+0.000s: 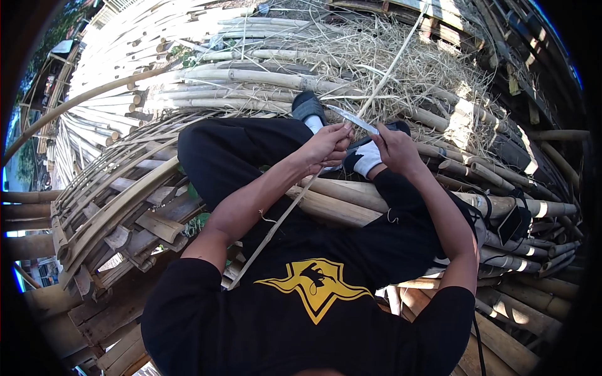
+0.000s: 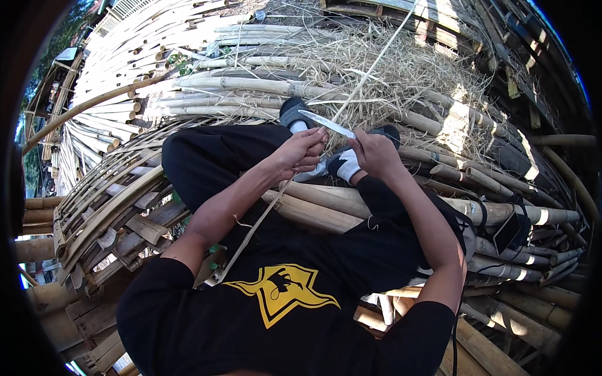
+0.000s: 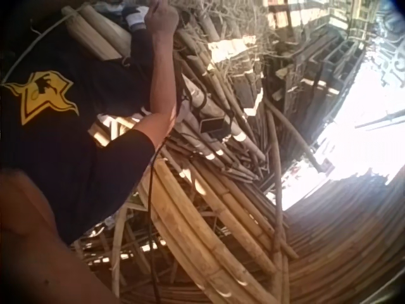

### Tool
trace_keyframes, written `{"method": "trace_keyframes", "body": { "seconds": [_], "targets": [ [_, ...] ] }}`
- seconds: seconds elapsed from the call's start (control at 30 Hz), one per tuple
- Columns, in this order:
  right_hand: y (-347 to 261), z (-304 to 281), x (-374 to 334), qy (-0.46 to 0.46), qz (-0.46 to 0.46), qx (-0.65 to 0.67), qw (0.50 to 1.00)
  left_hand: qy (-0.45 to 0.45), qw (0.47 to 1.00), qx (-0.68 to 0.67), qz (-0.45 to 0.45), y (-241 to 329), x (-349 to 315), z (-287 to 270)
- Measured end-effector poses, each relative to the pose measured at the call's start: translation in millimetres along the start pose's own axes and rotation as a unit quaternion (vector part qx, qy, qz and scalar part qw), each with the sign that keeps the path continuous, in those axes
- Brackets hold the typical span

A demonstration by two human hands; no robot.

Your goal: The person shaves and splits a thin strip of bamboo using a knife and their hands.

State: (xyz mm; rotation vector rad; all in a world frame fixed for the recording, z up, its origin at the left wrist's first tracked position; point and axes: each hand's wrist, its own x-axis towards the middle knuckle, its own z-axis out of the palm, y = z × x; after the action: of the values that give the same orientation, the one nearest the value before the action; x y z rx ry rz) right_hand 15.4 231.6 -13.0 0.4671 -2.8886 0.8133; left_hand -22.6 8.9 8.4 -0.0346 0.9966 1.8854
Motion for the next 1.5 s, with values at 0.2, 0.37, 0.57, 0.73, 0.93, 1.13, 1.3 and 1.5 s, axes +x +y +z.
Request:
{"method": "trace_keyframes", "body": {
  "seconds": [0.2, 0.37, 0.57, 0.73, 0.93, 1.13, 1.3, 1.5],
  "targets": [
    [11.9, 1.0, 16.0, 0.019, -0.026, -0.036, 0.999, -0.002, 0.999, -0.030, 0.014, 4.5, 5.2, -3.0],
    [30.2, 1.2, 26.0, 0.035, 0.117, -0.050, 0.991, 0.005, 0.999, -0.034, 0.013, 3.3, 3.9, -5.7],
    [27.7, 11.0, 20.4, 0.051, 0.135, -0.032, 0.989, 0.027, 0.999, -0.021, -0.005, 5.0, 0.9, -5.1],
    [-7.1, 18.8, 7.8, 0.012, -0.049, 0.012, 0.999, 0.016, 0.999, -0.023, -0.017, -0.2, 0.1, -1.7],
    [41.0, 5.1, 25.5, 0.064, 0.090, -0.058, 0.992, -0.008, 0.999, -0.032, -0.040, -1.9, 3.7, -3.0],
    [-5.1, 23.0, 4.5, 0.022, -0.013, 0.052, 0.998, -0.031, 0.997, -0.060, -0.031, 0.6, -3.3, -2.4],
    [49.4, 3.0, 24.6, 0.079, 0.080, -0.085, 0.990, -0.005, 0.996, -0.071, -0.055, 3.1, 0.6, 1.1],
    [-12.5, 22.6, 0.4, 0.037, -0.055, 0.016, 0.998, -0.016, 0.997, -0.063, -0.049, 3.7, -6.4, 3.7]
  ]
}}
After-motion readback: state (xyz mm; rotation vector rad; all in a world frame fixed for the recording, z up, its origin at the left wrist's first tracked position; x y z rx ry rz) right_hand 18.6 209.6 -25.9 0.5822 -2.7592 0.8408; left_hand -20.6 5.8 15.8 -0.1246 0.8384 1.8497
